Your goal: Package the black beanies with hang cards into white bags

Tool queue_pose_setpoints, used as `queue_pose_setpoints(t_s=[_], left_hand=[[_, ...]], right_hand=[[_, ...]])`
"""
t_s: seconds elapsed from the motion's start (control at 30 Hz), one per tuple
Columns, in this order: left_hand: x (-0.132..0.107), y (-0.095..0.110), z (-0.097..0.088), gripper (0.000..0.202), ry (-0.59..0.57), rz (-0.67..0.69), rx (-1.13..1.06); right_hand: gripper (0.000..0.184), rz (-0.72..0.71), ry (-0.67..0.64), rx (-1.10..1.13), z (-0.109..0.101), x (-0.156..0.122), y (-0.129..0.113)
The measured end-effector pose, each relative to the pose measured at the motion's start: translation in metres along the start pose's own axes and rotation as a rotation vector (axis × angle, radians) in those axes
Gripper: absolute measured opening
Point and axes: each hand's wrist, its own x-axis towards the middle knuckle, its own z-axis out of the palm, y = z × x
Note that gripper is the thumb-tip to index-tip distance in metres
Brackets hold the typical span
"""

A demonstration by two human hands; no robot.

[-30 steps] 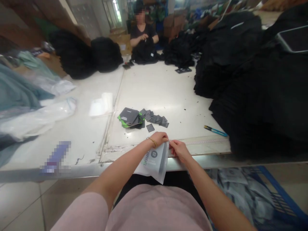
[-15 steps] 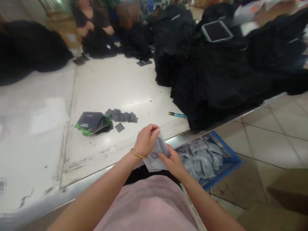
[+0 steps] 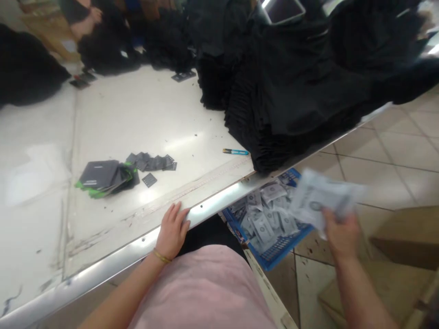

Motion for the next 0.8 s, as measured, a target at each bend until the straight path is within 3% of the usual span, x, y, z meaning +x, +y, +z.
queue_pose_setpoints(t_s=[0.1,0.17,0.27,0.4,0.6,0.7,0.8], left_hand=[[0.0,0.001,0.003,0.033,0.012,0.023,0.044],[0.002,0.001,0.003,0.034,0.009,0.042,0.058],[0.001,0.0,0.004,0.035,0.011,0.042,0.089],[-0.002,-0.001,0.007,0.036,0.047,0.068,0.141],[-0.004,-0.007,0.016,0.036,0.149,0.125,0.224],[-0.004,-0.009,0.018,0.037,0.187,0.134,0.262],[-0.004,-0.012,0.02,0.038,0.226,0.139,0.302]], right_hand=[[0.046,-0.036,-0.13,-0.083,0.071,0.015,0.019],[0.048,-0.049,-0.167,-0.092,0.102,0.02,0.033],[0.044,-0.063,-0.237,-0.088,0.115,0.019,0.047],[0.028,-0.104,-0.325,-0.016,0.103,0.007,0.042],[0.034,-0.248,-0.346,0.11,0.093,-0.005,-0.009],[0.032,-0.419,-0.333,0.064,0.093,-0.003,-0.057],[0.032,-0.653,-0.312,-0.081,0.109,0.008,-0.114]])
